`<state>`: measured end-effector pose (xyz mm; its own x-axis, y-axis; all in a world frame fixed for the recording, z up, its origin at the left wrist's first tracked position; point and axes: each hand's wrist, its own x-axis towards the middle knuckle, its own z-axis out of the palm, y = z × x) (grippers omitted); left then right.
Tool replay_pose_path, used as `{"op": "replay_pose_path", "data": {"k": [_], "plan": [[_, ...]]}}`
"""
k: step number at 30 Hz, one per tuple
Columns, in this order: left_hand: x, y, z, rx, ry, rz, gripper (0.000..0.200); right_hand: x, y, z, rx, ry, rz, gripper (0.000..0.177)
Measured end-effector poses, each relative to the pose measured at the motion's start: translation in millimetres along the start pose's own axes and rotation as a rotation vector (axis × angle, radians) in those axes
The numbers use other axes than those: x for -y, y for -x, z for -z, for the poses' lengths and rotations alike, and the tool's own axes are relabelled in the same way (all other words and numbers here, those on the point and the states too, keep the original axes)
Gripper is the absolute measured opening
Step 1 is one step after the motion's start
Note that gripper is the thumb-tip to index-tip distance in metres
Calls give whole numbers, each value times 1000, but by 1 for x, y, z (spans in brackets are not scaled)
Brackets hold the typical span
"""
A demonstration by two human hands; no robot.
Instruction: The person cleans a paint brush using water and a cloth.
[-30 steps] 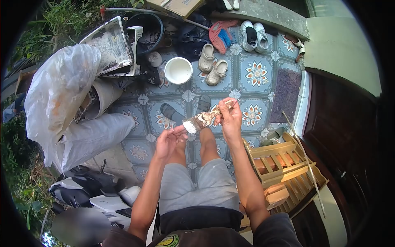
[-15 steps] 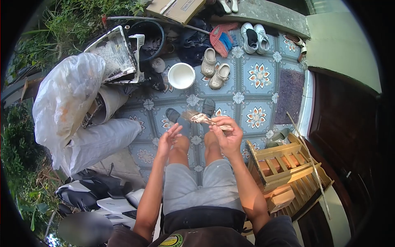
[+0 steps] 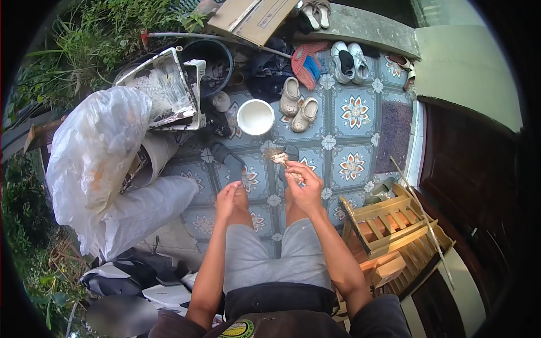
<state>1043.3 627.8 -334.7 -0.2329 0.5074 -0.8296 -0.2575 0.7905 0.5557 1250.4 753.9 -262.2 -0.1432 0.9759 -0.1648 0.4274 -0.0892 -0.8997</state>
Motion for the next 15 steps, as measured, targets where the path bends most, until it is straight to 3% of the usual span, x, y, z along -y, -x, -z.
{"op": "replay_pose_path", "data": {"k": [3, 6, 9, 15], "plan": [[-21, -25, 7, -16, -52, -76, 26, 17, -8, -23, 26, -16, -21, 11], [-93, -22, 8, -79, -220, -160, 23, 44, -5, -48, 44, -15, 20, 13], [-124, -31, 13, -70, -80, -226, 23, 76, -7, -68, 11, 15, 95, 15], [-153, -22, 37, -61, 168, -187, 25, 104, 6, -104, -55, 52, 30, 23]]}}
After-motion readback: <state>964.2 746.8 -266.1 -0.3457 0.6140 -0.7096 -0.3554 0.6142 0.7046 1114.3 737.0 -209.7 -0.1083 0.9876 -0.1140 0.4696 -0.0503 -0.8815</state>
